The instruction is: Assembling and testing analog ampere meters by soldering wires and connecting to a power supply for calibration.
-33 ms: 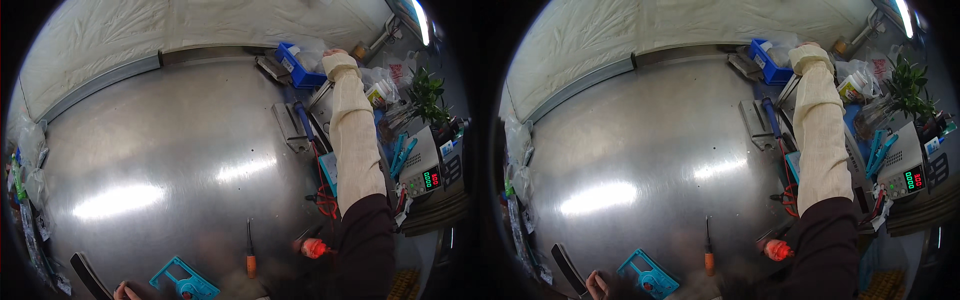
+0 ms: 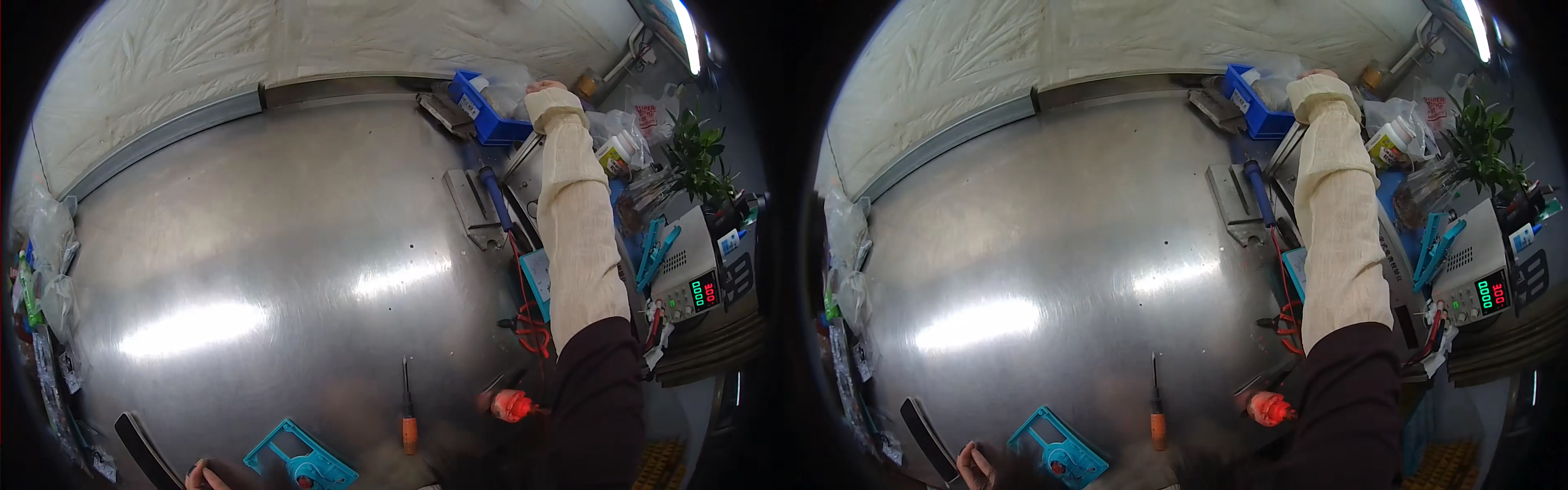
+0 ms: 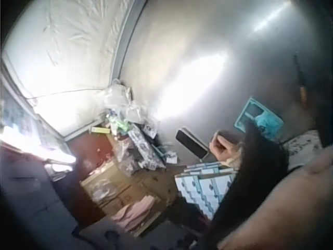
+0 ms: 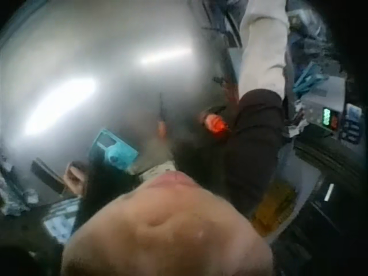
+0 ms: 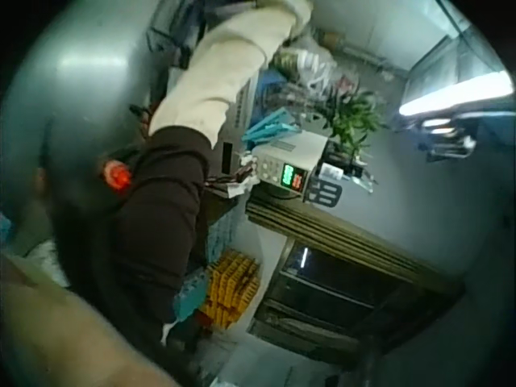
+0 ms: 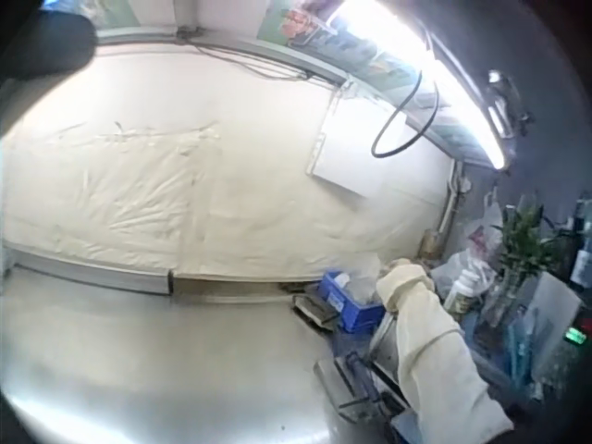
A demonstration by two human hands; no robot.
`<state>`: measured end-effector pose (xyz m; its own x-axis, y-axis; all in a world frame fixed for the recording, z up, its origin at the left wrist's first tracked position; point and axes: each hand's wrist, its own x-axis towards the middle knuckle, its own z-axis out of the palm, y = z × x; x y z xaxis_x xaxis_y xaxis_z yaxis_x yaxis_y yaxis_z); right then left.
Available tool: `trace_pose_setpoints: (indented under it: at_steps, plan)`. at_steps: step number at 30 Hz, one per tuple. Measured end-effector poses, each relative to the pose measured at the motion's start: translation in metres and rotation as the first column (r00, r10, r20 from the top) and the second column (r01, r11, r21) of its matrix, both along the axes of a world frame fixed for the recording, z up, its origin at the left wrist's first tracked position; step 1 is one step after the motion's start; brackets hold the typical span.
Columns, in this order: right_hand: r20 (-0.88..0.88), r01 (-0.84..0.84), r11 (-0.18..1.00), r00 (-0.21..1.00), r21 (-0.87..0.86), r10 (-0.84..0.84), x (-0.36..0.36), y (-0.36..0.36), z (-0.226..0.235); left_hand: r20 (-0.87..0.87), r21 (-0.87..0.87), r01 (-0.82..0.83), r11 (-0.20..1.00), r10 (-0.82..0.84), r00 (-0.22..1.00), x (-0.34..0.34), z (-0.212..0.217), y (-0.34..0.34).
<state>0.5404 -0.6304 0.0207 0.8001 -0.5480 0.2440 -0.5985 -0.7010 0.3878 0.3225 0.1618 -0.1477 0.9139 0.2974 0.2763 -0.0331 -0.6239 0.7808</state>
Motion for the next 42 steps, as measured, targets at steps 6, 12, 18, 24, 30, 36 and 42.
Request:
trace_pose_setpoints:
  at_steps: [6,12,18,24,30,36,42]
  plan:
    - [0.673,-0.267,0.807,0.71,0.527,-0.205,0.03,-0.043,-0.023,-0.02,-0.037,-0.142,0.989,0.142,0.99,-0.003,-0.006,0.014]
    - [0.285,0.177,0.947,0.924,0.269,-0.254,0.035,0.015,0.028,0.035,0.113,0.171,0.979,-0.176,0.984,0.013,-0.03,0.05]
    - [0.695,0.022,1.0,0.719,-0.011,-0.008,-0.021,0.037,0.139,-0.227,0.238,-0.162,0.958,0.217,0.949,0.004,-0.02,0.009]
    - [0.193,0.618,0.786,0.775,-0.03,-0.602,-0.107,0.054,0.167,0.078,-0.035,-0.13,0.991,0.133,0.988,0.014,-0.014,-0.003]
    - [-0.151,0.305,0.947,0.936,-0.096,-0.317,-0.156,0.09,0.139,0.044,-0.105,-0.147,0.984,0.153,0.987,0.009,-0.005,-0.013]
    - [-0.136,-0.034,0.935,0.991,-0.352,-0.016,-0.143,0.009,0.106,0.044,-0.153,-0.191,0.97,0.199,0.979,0.005,0.024,-0.042]
    - [0.089,0.025,0.983,0.996,-0.183,-0.009,-0.123,-0.058,0.101,0.083,-0.003,-0.212,0.977,0.211,0.974,-0.002,0.042,-0.045]
